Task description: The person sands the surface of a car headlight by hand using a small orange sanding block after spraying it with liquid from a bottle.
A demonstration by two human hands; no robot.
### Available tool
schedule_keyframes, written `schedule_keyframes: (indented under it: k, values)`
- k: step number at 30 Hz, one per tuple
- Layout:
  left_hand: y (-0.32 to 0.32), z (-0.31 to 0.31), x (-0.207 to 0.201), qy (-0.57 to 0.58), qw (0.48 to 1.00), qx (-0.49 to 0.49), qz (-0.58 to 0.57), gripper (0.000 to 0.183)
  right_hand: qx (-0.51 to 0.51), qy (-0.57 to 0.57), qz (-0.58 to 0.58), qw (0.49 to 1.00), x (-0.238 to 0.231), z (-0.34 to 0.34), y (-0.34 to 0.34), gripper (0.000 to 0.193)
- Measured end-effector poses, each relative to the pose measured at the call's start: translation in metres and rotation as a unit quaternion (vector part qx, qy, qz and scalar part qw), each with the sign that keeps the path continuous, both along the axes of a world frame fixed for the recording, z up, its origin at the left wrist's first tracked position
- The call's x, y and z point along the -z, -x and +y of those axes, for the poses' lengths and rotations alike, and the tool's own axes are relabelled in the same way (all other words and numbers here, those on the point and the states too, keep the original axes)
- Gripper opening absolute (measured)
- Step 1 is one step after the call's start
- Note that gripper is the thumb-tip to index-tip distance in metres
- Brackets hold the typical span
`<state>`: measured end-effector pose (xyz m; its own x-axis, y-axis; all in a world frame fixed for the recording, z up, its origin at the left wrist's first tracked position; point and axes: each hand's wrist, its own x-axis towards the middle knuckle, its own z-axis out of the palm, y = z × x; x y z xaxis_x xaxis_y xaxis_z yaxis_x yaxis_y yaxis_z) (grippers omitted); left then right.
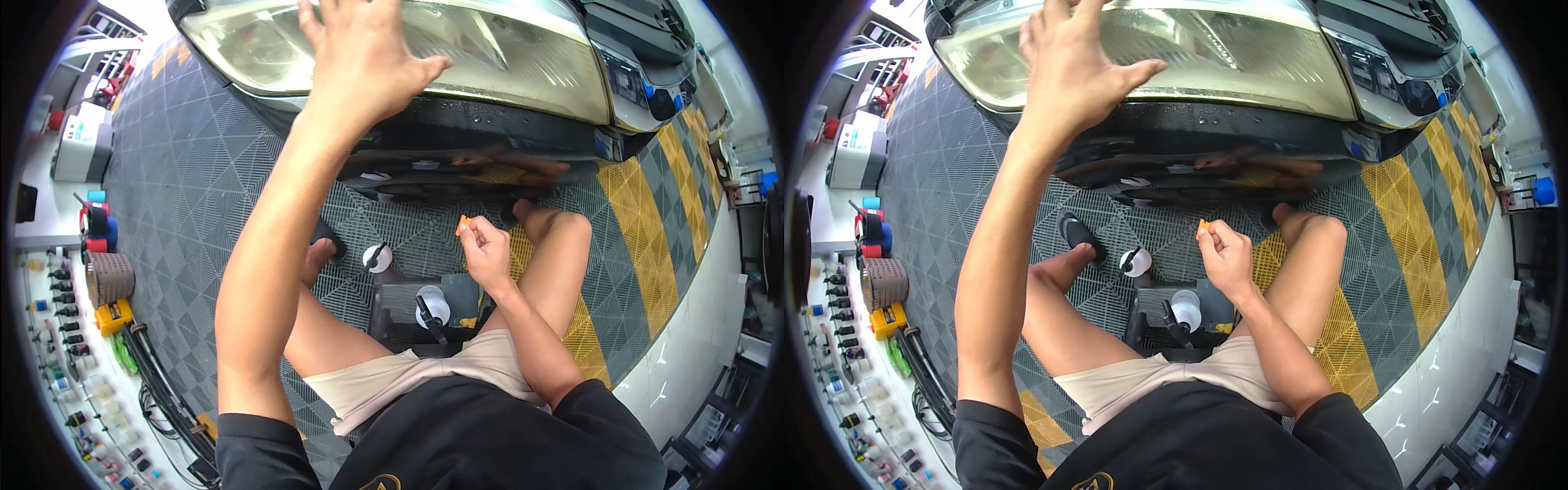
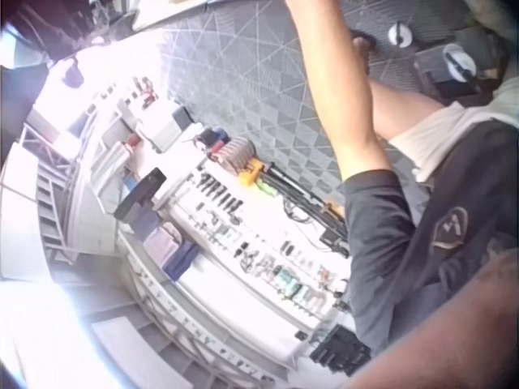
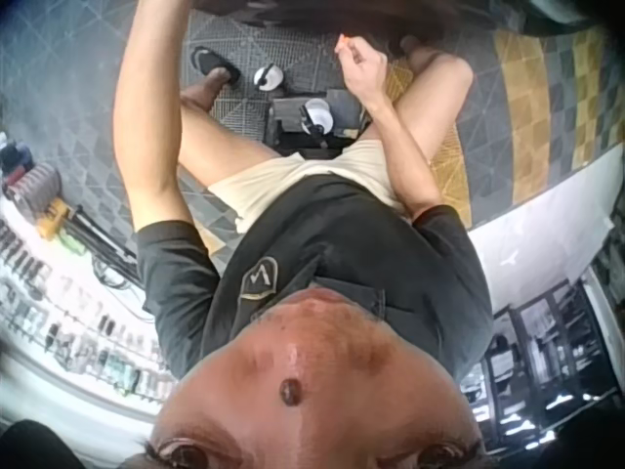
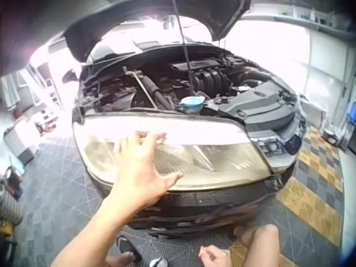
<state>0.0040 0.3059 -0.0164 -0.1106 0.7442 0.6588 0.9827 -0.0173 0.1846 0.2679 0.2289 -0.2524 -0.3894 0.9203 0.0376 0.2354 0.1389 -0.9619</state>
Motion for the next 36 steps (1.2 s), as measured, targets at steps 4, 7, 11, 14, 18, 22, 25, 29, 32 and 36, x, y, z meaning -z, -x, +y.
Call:
schedule_keyframes:
  k: [4,7,11,14,18,22,25,29,32,36]
  values:
    - [-0.01,0.004,-0.002,-0.01,0.999,0.012,-0.041,0.08,-0.003,-0.005,-0.006,1.0,-0.002,0.0,0.002,0.021]
    - [-0.005,0.005,0.002,-0.016,1.0,0.018,-0.003,0.08,0.006,-0.007,-0.002,1.0,-0.005,-0.002,0.001,0.021]
    - [-0.003,0.001,0.0,0.01,0.999,0.029,-0.038,0.081,0.014,-0.006,0.002,1.0,-0.001,-0.001,-0.004,0.02]
    - [-0.009,0.003,-0.007,0.023,0.999,0.007,-0.041,0.08,0.012,-0.016,-0.005,1.0,0.003,0.001,-0.003,0.02]
    - [-0.007,0.006,-0.004,0.02,1.0,-0.004,-0.012,0.081,0.0,0.009,0.004,1.0,0.002,0.002,-0.001,0.02]
    - [-0.005,0.001,0.0,0.002,1.0,0.005,-0.019,0.083,-0.014,-0.023,-0.011,1.0,-0.01,0.003,0.003,0.014]
    - [-0.008,-0.001,-0.001,0.006,0.999,-0.003,-0.053,0.086,-0.026,-0.171,-0.077,0.982,-0.066,0.033,0.011,0.012]
    - [-0.001,-0.001,0.0,-0.014,0.999,0.023,-0.039,0.09,-0.032,-0.4,-0.097,0.911,-0.153,0.106,0.033,0.015]
    - [0.005,-0.003,0.005,-0.016,1.0,0.005,-0.014,0.092,-0.079,-0.576,-0.204,0.788,-0.204,0.148,0.051,0.011]
    - [0.0,-0.008,-0.003,0.029,0.999,-0.002,-0.019,0.095,-0.154,-0.651,-0.311,0.675,-0.231,0.172,0.054,0.012]
